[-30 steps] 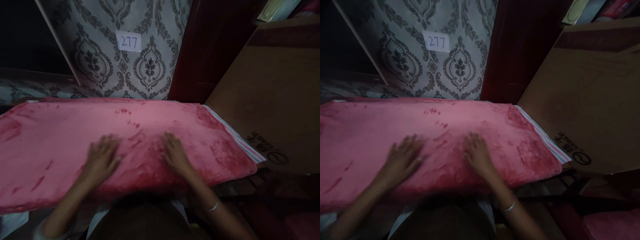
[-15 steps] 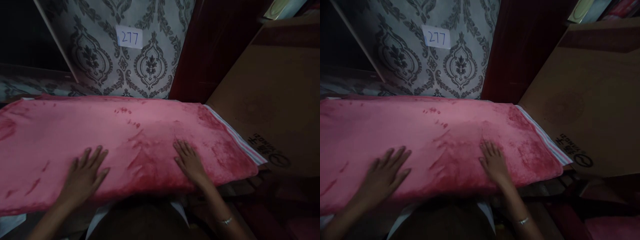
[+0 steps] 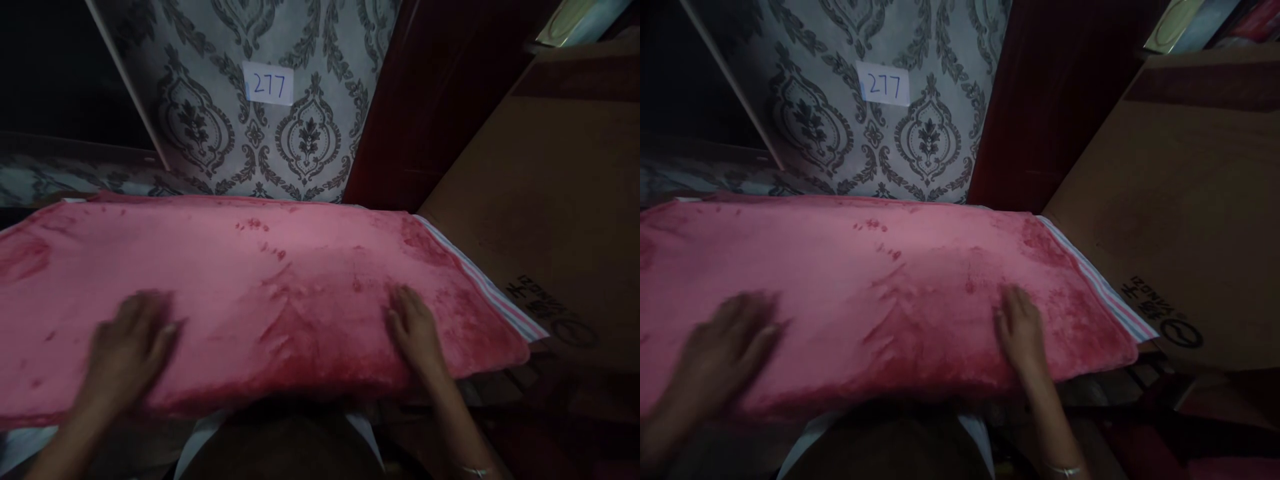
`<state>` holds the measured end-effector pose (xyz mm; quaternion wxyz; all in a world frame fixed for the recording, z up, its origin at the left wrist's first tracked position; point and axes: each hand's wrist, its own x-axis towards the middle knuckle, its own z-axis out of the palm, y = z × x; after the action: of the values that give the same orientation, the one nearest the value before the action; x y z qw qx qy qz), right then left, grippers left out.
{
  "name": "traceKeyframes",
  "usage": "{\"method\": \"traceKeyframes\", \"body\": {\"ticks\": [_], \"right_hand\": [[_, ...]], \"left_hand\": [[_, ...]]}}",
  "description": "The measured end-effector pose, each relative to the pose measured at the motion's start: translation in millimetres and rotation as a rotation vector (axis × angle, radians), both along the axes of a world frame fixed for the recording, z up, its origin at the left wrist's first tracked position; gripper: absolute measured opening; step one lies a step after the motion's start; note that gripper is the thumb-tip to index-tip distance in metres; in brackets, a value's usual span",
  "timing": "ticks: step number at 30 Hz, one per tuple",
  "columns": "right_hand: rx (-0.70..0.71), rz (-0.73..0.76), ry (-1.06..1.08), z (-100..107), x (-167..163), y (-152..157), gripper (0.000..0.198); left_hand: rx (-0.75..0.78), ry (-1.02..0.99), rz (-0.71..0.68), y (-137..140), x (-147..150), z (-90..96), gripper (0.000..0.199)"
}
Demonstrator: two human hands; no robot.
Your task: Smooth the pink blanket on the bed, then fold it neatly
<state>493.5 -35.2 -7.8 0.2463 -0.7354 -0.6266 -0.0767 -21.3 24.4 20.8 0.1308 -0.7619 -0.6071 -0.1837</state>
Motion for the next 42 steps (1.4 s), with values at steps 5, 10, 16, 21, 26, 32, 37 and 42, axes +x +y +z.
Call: {"method": "traceKeyframes", "body": {"ticks": [5, 10, 16, 21, 26, 32, 37, 42], "right_hand": [[-0.221, 0.48, -0.067, 31.9, -97.0, 63.9, 0.062], [-0.401, 0.473, -0.089, 54.5, -122.9, 132.4, 0.062], [-0.323, 0.32, -0.084, 38.0, -104.2, 163.0, 0.055], [-0.368, 0.328, -0.057, 36.1, -104.3, 160.7, 0.056], [-0.382, 0.32, -0.016, 41.1, -105.6, 161.0, 0.055], [-0.391, 0.314, -0.007, 42.8, -106.7, 160.0, 0.056], [-0.396, 0.34, -0.031, 58.7, -135.0, 160.0, 0.058], [-0.357, 0.679, -0.057, 69.4, -198.4, 171.6, 0.058]], "left_hand": [[-0.227, 0.119, -0.5, 26.7, 120.3, 23.9, 0.069], [-0.444, 0.188, -0.623, 71.3, 187.7, 29.7, 0.08], [-0.381, 0.129, -0.55, 101.5, 213.9, 14.5, 0.078], [-0.524, 0.122, -0.302, 138.6, 185.8, 30.1, 0.073], [-0.499, 0.041, 0.14, 177.5, 132.4, 42.0, 0.074], [-0.481, 0.043, 0.232, 175.6, 114.6, 37.9, 0.076], [-0.473, 0.022, 0.221, 175.5, 116.7, 37.9, 0.076], [-0.478, 0.033, 0.233, 175.5, 114.3, 37.5, 0.069]]}}
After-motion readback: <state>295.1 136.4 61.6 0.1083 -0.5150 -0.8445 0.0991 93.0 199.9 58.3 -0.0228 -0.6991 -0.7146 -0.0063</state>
